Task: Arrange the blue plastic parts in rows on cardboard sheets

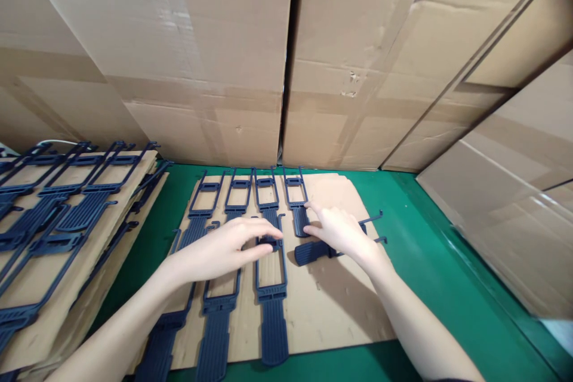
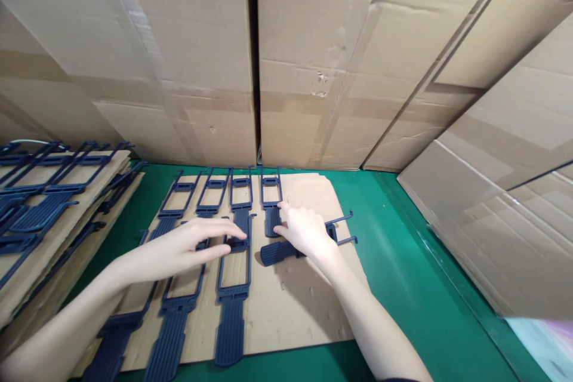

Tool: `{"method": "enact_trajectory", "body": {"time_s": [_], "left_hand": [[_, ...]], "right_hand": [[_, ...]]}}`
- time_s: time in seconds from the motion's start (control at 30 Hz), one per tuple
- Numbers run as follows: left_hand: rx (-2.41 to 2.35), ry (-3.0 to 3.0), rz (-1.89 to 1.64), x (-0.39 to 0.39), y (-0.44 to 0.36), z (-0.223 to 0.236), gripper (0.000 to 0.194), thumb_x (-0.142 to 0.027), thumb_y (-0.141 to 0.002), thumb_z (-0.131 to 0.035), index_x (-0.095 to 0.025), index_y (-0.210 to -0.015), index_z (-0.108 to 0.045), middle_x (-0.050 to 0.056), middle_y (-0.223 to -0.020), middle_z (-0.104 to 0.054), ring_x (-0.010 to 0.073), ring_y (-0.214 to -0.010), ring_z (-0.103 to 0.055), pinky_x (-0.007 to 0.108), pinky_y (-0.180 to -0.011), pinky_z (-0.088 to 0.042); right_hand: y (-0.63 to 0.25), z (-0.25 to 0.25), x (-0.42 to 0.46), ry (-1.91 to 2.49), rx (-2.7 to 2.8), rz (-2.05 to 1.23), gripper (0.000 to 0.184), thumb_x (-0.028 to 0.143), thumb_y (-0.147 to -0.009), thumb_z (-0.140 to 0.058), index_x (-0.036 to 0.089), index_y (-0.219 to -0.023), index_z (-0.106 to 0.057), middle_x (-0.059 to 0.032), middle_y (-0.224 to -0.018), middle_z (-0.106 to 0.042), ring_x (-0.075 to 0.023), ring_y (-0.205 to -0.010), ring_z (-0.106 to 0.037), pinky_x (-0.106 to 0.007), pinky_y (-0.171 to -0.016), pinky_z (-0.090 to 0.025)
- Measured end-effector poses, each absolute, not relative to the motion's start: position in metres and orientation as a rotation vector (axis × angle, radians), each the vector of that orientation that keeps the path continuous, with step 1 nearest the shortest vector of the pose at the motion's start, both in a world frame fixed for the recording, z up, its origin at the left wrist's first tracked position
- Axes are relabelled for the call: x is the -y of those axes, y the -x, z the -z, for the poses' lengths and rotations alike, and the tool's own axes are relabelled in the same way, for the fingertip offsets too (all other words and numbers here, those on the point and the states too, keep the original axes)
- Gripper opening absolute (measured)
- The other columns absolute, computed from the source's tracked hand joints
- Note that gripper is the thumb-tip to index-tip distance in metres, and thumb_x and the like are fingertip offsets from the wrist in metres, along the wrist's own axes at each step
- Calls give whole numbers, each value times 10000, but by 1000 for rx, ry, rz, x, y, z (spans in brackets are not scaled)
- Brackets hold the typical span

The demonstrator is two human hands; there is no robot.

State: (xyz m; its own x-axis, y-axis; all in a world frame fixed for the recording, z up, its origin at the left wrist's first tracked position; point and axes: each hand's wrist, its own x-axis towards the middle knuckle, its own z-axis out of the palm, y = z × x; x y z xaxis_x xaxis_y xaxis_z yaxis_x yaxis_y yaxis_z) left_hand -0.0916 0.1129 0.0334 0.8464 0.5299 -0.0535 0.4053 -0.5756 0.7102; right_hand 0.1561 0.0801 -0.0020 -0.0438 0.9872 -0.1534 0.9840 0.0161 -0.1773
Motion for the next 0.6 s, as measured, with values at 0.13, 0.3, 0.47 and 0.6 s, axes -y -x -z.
{"method": "enact_trajectory", "body": {"time_s": [0.13, 0.3, 0.47, 0.6], "left_hand": [[-635, -2487, -47, -104, 90, -29, 336, -289, -868, -532, -320, -1195, -602, 34, -1391, -436, 261, -1272, -420, 385, -1059, -334], [-662, -2667, 68, -96, 88, -16, 619, -234, -743, -699, -302, -1321, -491, 84, -1529, -178, 318, -1393, -190, 489, -1110, -227], [-703, -2688, 88, -93, 88, -10, 732, -214, -665, -767, -280, -1334, -475, 98, -1540, -82, 311, -1400, -163, 461, -1115, -240], [-723, -2673, 130, -95, 90, -10, 729, -194, -667, -764, -269, -1333, -478, 101, -1526, -162, 289, -1400, -175, 439, -1125, -230]], "right_hand": [[-156, 5, -81, 2130, 2243, -336, 504, 412, -834, -560, 237, -1299, -475, -104, -937, -677, -278, -885, -632, -304, -693, -391], [-163, -10, -81, 2021, 2146, -391, 399, 444, -857, -519, 217, -1182, -564, -40, -691, -636, -209, -700, -608, -258, -607, -351], [-188, -45, -68, 1787, 1965, -306, 324, 463, -893, -469, 187, -983, -614, 22, -581, -528, -106, -531, -475, -221, -554, -320], [-193, -55, -55, 1580, 2090, -256, 274, 420, -886, -505, 194, -971, -636, 50, -505, -449, -79, -461, -395, -212, -522, -294]]}}
